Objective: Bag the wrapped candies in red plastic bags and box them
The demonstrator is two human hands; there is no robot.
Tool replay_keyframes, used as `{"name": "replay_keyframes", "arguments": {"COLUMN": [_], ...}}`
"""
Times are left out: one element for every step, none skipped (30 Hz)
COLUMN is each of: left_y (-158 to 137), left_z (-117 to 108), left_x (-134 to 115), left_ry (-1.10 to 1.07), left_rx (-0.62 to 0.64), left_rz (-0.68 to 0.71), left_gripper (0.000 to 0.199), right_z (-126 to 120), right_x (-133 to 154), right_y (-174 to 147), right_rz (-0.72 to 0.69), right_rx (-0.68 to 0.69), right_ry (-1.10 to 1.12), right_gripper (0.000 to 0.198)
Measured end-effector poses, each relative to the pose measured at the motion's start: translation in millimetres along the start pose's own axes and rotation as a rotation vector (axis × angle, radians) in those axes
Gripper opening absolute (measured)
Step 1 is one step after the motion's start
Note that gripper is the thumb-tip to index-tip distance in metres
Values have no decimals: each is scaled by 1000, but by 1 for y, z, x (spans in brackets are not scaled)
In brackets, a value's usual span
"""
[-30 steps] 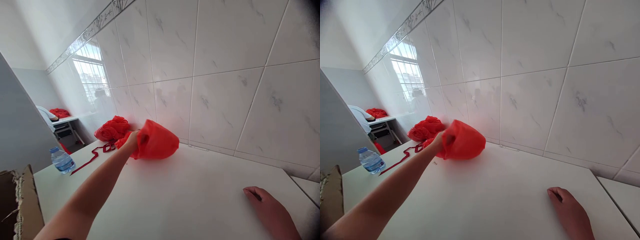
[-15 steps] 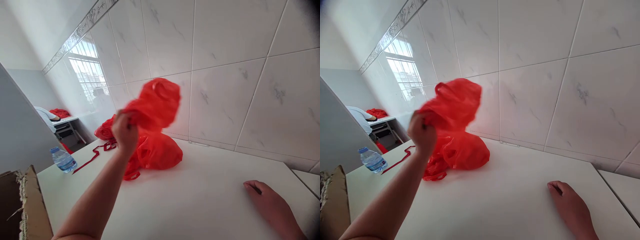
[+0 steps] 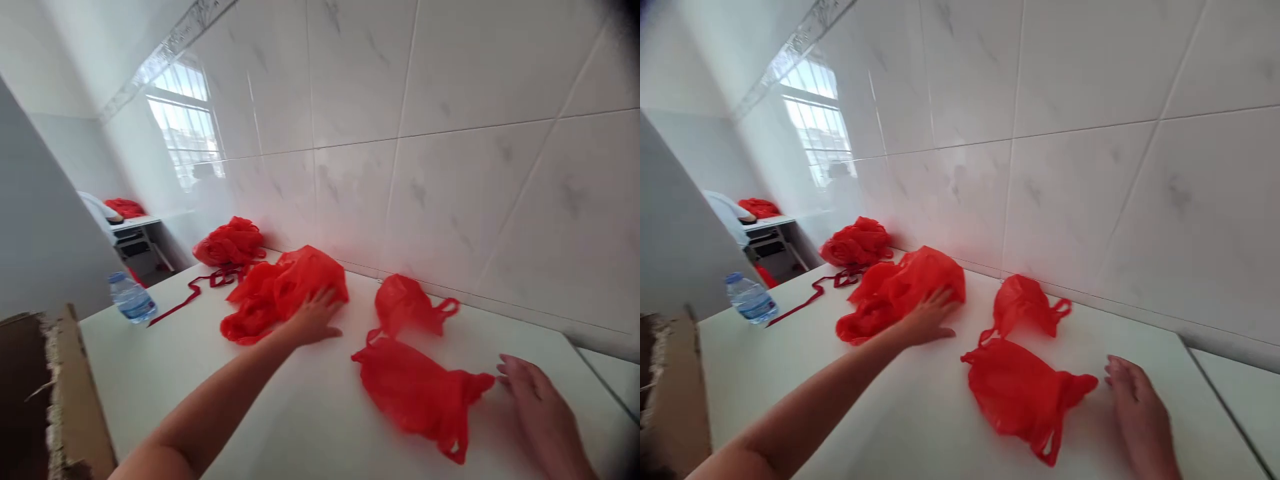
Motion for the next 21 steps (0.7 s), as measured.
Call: {"name": "replay_keyframes", "arguments": {"left_y": [8,15,20,23,23,20,15,7,-3,-14,-25,-36,-43,-48,-47,-41,-30,-16,1,17,32], "left_z": [-2,-6,-12,-19,-25,-30,-32,-33,-31,-28,-25,-22,-22,-22,-23,-22,-19,-14,-6,2,9], "left_x": [11,18,21,18,11,-1,-16,-33,-53,-73,-93,-112,-128,-141,-151,-159,-163,-164,-159,-150,-136], "left_ry": [-11,-22,-35,-51,-70,-92,-115,-138,-164,-192,-235,-282,-325,-354,-360,-341,-303,-261,-222,-191,-175], "left_rx": [-20,-43,-73,-104,-132,-151,-156,-148,-122,-83,-38,-4,13,10,-10,-33,-32,-7,35,94,132], "left_rz": [-10,-12,-10,0,20,49,88,135,198,273,365,452,532,595,631,637,613,558,478,371,266], "left_gripper": [67,63,56,49,43,38,34,31,27,24,23,23,26,29,31,33,35,37,38,40,40], "right_z": [-2,-3,-4,-4,-2,-1,0,0,-2,-4,-4,-2,2,9,17,24,29,31,29,23,15], "right_x": [16,33,51,69,87,103,117,129,138,146,153,160,165,167,167,164,158,150,141,129,115], "right_y": [-6,-11,-17,-23,-30,-37,-46,-55,-66,-77,-89,-102,-117,-131,-143,-152,-155,-154,-148,-139,-128], "right_rz": [-17,-52,-112,-186,-272,-347,-409,-461,-504,-547,-598,-664,-734,-797,-842,-859,-848,-810,-746,-656,-537], "right_rx": [-2,-20,-34,-37,-21,6,37,68,94,127,172,226,294,375,451,508,538,543,517,475,431], "right_ry": [38,57,52,42,34,24,14,5,-4,-15,-27,-45,-74,-114,-154,-182,-191,-174,-133,-74,-7], "right_gripper": [43,46,48,46,43,39,34,30,26,22,20,22,31,42,48,44,35,28,26,24,22]}}
Point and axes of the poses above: each hand's wrist, its own y-axis towards the middle knuckle, its own z-axis out of the palm, x = y × z, the point moved 8 cm from there along y, towards the middle knuckle, and after that the axes turned 8 degrees about -z, right-handed, at the moved point
